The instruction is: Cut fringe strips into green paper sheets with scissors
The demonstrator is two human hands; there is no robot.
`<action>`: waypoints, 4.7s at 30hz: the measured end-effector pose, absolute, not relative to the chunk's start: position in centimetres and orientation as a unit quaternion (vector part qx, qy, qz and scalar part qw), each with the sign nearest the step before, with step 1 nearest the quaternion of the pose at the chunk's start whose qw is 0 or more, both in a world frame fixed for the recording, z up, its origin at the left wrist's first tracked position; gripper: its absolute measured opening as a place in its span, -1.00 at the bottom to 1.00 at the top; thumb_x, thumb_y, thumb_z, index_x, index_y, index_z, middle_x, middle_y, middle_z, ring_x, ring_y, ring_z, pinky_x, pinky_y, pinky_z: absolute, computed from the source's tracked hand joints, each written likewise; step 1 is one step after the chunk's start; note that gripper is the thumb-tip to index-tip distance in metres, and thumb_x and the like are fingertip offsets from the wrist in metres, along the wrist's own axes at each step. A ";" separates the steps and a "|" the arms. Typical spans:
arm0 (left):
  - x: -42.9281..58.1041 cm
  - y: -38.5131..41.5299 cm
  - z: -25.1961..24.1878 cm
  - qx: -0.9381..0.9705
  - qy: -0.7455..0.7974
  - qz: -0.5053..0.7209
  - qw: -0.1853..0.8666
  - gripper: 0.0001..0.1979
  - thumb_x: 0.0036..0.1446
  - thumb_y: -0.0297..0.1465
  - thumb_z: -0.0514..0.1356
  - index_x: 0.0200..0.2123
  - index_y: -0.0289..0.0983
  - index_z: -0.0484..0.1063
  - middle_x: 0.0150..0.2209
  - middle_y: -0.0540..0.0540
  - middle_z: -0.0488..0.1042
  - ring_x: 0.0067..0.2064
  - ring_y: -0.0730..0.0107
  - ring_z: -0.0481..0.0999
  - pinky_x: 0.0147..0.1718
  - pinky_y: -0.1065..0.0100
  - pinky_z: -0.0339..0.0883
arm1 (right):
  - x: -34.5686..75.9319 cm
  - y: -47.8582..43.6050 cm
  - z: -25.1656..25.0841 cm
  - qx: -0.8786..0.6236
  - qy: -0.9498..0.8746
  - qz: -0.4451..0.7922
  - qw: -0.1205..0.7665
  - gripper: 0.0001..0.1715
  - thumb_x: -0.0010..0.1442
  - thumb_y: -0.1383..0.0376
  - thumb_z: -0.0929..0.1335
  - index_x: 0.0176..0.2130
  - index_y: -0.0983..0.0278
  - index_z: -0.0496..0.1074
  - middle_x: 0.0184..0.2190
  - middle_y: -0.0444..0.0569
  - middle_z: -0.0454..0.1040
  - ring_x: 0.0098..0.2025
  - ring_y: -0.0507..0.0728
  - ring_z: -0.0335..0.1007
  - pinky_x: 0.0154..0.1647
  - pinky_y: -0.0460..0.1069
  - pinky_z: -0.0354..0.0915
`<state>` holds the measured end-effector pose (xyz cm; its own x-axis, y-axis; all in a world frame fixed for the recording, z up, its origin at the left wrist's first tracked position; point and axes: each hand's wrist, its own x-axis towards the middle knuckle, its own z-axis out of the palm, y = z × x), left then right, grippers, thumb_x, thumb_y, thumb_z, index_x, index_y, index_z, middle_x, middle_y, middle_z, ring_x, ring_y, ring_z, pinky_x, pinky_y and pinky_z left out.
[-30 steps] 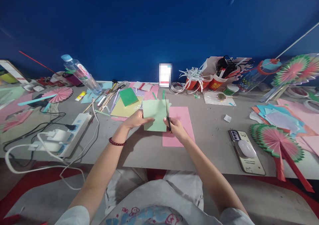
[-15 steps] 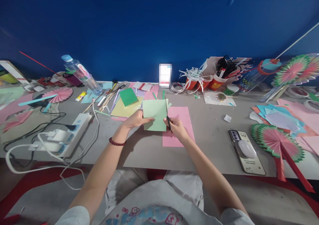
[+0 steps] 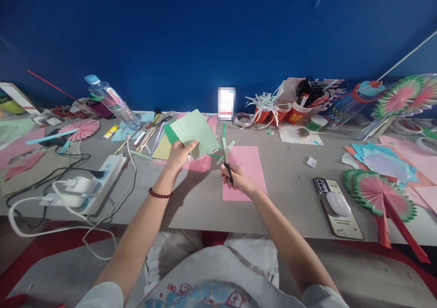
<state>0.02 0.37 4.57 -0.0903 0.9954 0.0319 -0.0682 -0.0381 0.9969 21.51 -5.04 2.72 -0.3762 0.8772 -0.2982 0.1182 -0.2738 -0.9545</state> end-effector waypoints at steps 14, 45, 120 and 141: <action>0.2 0.1 4.5 0.493 0.482 0.517 0.507 -0.55 -0.15 -0.12 0.38 -0.27 -0.35 0.55 -0.22 -0.20 0.59 -0.19 0.14 0.56 -0.25 0.27 0.40 | 21.3 -5.3 3.3 -0.499 -0.553 0.606 0.281 -0.46 0.11 -0.15 0.30 -0.42 0.28 0.27 -0.60 -0.18 0.28 -0.60 -0.04 0.16 -0.63 -0.13 0.05; 0.0 0.1 4.4 0.508 0.473 0.516 0.502 -0.54 -0.12 -0.12 0.36 -0.25 -0.36 0.55 -0.23 -0.21 0.59 -0.21 0.15 0.55 -0.28 0.31 0.38 | 21.3 -5.3 3.3 -0.497 -0.549 0.612 0.280 -0.46 0.11 -0.15 0.30 -0.44 0.28 0.26 -0.61 -0.18 0.26 -0.60 -0.04 0.14 -0.61 -0.11 0.05; 0.2 0.0 4.7 0.494 0.470 0.516 0.519 -0.56 -0.13 -0.13 0.36 -0.24 -0.32 0.56 -0.19 -0.19 0.59 -0.15 0.13 0.55 -0.21 0.28 0.40 | 21.7 -5.2 2.2 -0.519 -0.560 0.576 0.292 -0.44 0.08 -0.15 0.32 -0.56 0.27 0.28 -0.70 -0.15 0.30 -0.74 -0.06 0.08 -0.74 -0.11 -0.05; 0.3 -0.4 5.3 0.488 0.502 0.507 0.503 -0.59 -0.14 -0.14 0.36 -0.30 -0.34 0.57 -0.27 -0.16 0.60 -0.24 0.18 0.55 -0.36 0.35 0.37 | 21.8 -5.1 2.0 -0.523 -0.561 0.574 0.285 -0.48 0.11 -0.08 0.33 -0.55 0.29 0.29 -0.70 -0.14 0.33 -0.73 -0.07 0.10 -0.74 -0.13 -0.05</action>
<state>0.27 -0.36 5.34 -0.0179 0.9998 -0.0102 -0.0212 0.0098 0.9997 21.76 -5.08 1.98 -0.2900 0.9149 -0.2810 0.2597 -0.2074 -0.9432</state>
